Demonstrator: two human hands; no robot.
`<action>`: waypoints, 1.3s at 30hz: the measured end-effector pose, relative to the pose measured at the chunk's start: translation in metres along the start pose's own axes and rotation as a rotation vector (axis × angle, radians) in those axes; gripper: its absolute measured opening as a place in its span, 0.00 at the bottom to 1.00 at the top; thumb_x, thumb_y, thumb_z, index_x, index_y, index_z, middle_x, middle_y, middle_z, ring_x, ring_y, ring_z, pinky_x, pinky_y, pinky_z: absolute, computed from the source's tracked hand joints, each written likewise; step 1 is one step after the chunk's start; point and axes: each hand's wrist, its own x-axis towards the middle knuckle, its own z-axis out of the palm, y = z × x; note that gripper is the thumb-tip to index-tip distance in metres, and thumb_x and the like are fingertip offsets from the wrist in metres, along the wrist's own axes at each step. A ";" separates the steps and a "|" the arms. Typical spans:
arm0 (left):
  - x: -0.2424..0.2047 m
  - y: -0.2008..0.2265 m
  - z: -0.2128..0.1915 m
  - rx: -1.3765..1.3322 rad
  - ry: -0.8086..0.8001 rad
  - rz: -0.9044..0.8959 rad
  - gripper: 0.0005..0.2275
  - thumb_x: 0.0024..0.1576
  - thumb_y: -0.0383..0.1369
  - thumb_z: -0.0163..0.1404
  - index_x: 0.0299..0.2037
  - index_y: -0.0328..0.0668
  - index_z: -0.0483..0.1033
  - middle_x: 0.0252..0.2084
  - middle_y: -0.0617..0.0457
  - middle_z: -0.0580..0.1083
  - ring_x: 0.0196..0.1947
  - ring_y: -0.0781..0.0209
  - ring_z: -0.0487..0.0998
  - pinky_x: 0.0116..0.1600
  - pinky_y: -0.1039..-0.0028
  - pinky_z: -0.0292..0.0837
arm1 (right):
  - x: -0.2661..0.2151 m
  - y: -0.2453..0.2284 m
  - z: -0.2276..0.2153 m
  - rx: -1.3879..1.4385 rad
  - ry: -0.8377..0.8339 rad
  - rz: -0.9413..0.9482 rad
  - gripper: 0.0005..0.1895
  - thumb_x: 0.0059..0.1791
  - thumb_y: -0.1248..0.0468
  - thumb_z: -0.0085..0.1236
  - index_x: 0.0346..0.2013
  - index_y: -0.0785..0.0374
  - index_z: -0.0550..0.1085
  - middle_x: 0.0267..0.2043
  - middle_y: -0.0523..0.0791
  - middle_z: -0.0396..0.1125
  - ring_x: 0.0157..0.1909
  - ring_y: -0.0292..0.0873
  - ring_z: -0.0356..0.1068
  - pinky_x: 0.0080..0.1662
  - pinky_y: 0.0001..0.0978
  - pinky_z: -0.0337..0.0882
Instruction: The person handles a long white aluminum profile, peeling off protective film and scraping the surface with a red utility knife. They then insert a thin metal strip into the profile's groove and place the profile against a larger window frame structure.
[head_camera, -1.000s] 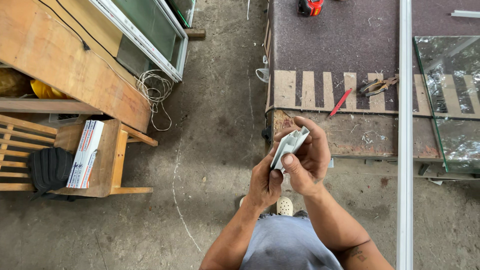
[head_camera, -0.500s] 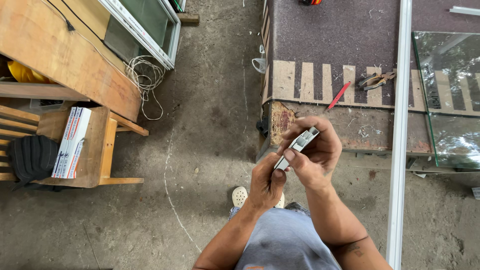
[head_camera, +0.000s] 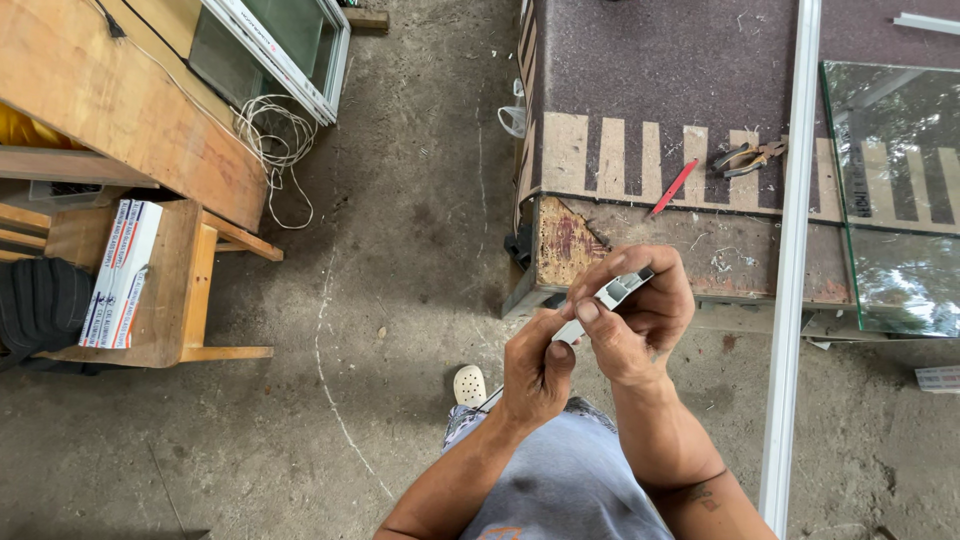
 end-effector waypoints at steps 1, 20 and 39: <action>0.001 0.002 0.001 0.008 0.005 0.012 0.23 0.72 0.48 0.40 0.64 0.36 0.71 0.39 0.50 0.75 0.35 0.64 0.75 0.38 0.74 0.72 | 0.001 -0.002 0.000 -0.005 -0.007 0.000 0.18 0.52 0.74 0.62 0.51 0.65 0.65 0.39 0.49 0.69 0.34 0.38 0.72 0.37 0.28 0.76; -0.001 -0.014 -0.015 -0.185 -0.099 -0.157 0.26 0.70 0.53 0.39 0.55 0.35 0.76 0.36 0.53 0.73 0.30 0.70 0.69 0.35 0.77 0.63 | 0.004 0.003 -0.004 0.048 -0.033 0.065 0.23 0.48 0.68 0.72 0.50 0.65 0.67 0.41 0.49 0.71 0.39 0.41 0.76 0.40 0.30 0.79; 0.032 -0.012 -0.012 0.095 -0.067 0.007 0.29 0.71 0.53 0.37 0.73 0.39 0.55 0.54 0.48 0.67 0.50 0.57 0.74 0.51 0.66 0.73 | 0.007 0.027 0.022 -0.186 0.133 -0.176 0.18 0.59 0.59 0.58 0.52 0.74 0.72 0.65 0.63 0.66 0.59 0.53 0.75 0.58 0.42 0.79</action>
